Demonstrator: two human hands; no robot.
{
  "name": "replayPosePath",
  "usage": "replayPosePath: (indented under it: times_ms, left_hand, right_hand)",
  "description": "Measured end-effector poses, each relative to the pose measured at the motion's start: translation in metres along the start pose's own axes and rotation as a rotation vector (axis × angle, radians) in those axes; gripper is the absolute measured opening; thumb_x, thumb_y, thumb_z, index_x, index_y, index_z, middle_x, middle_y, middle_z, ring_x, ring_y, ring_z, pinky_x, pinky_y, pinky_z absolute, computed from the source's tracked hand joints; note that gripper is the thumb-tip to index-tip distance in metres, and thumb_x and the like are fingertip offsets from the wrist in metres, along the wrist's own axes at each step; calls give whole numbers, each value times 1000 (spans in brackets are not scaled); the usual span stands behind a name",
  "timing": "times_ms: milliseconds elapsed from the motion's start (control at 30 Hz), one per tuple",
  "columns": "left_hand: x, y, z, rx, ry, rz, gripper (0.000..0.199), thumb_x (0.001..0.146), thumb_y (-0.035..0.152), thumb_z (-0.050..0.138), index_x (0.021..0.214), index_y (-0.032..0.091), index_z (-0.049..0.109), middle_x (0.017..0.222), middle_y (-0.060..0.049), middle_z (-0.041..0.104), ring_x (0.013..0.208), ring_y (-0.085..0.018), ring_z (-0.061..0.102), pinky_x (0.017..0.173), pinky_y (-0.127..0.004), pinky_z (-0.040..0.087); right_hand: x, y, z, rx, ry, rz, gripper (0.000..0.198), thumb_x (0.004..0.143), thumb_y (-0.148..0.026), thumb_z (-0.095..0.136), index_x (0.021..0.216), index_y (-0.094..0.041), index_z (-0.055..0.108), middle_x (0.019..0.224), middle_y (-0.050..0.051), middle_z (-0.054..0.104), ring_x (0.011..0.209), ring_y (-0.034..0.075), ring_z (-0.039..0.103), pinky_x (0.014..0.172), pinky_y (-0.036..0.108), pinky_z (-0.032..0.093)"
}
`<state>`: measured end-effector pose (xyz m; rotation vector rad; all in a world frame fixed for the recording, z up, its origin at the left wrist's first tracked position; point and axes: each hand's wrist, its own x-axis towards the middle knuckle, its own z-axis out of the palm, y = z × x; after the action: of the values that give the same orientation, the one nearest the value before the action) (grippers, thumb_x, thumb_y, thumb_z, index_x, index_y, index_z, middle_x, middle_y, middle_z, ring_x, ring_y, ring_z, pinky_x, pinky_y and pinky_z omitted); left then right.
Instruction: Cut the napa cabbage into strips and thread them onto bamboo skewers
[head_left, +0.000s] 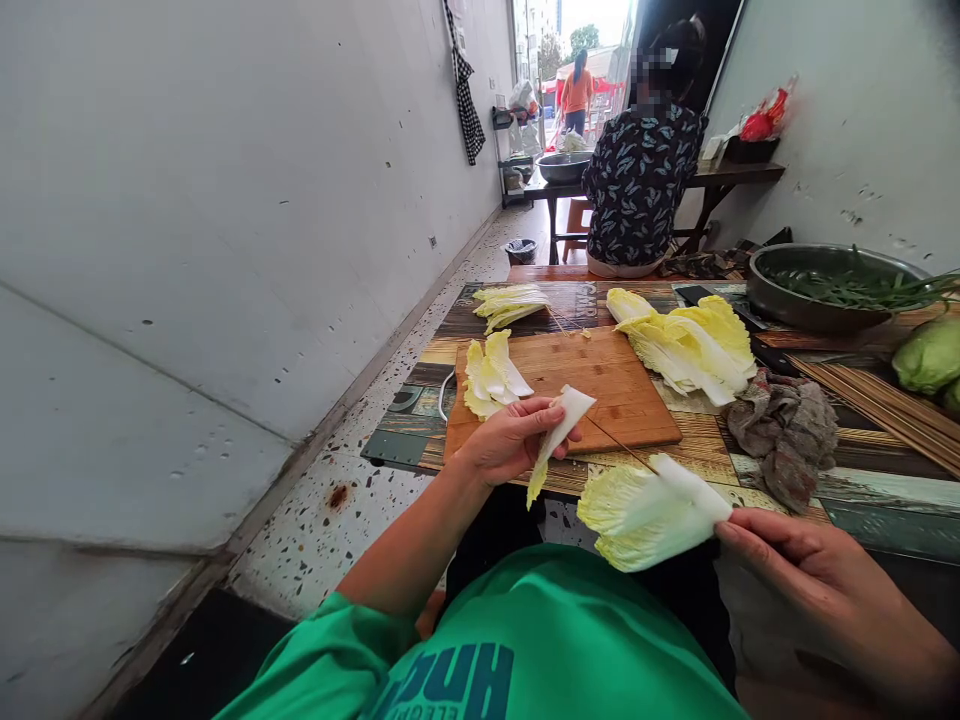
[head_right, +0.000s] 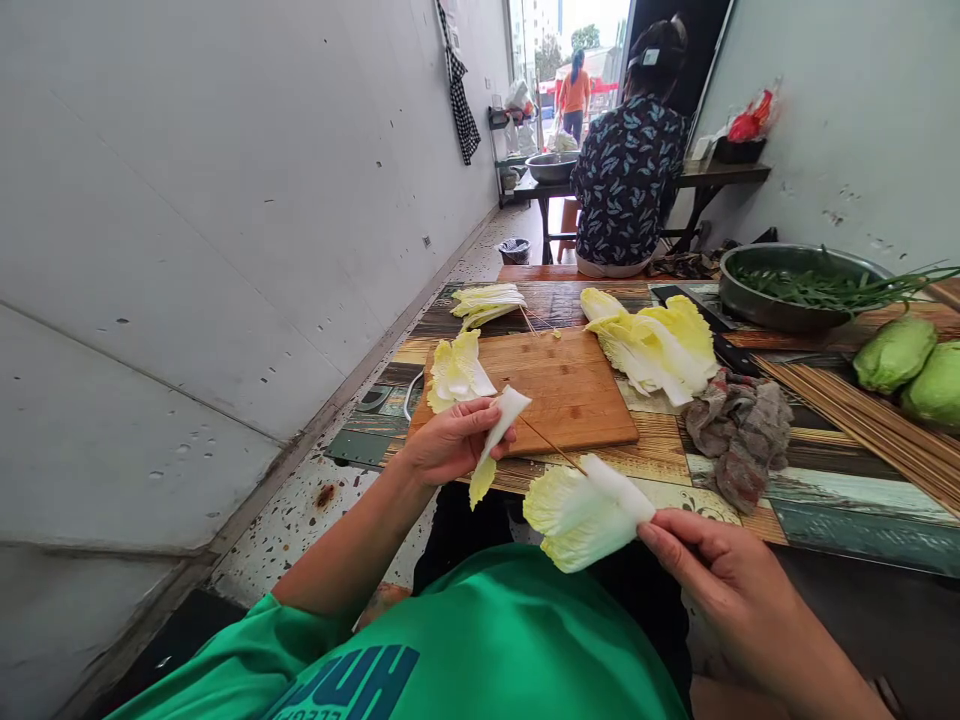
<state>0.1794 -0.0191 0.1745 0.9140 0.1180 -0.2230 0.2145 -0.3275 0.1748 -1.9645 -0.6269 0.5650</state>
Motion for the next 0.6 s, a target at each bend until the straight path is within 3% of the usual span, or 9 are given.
replayPosePath:
  times_ms: [300,533,600]
  left_hand:
    - [-1,2,1,120,23,1,42,59,42,95,71,10,71,69,-6,72,52,-10,62,51,-18,49]
    - [0,5,2,287,30,-4,44,58,47,93,75,10,77,74,-9,75,51,-10,62,48,-18,46]
    - [0,5,4,310,21,2,44,58,48,93,74,10,77,73,-9,75,51,-10,61,47,-18,44]
  right_hand:
    - [-1,-6,-1,44,-33,17,50,85,-65,60,68,-18,67,59,2,56,53,13,45,46,24,40]
    - [-2,-7,-3,168,-112,107,48,82,-65,66,70,-18,69,58,1,56,52,13,45,44,24,40]
    - [-3,-6,-3,172,-69,103,47,79,-64,69,70,-18,70,59,2,57,53,13,46,46,24,42]
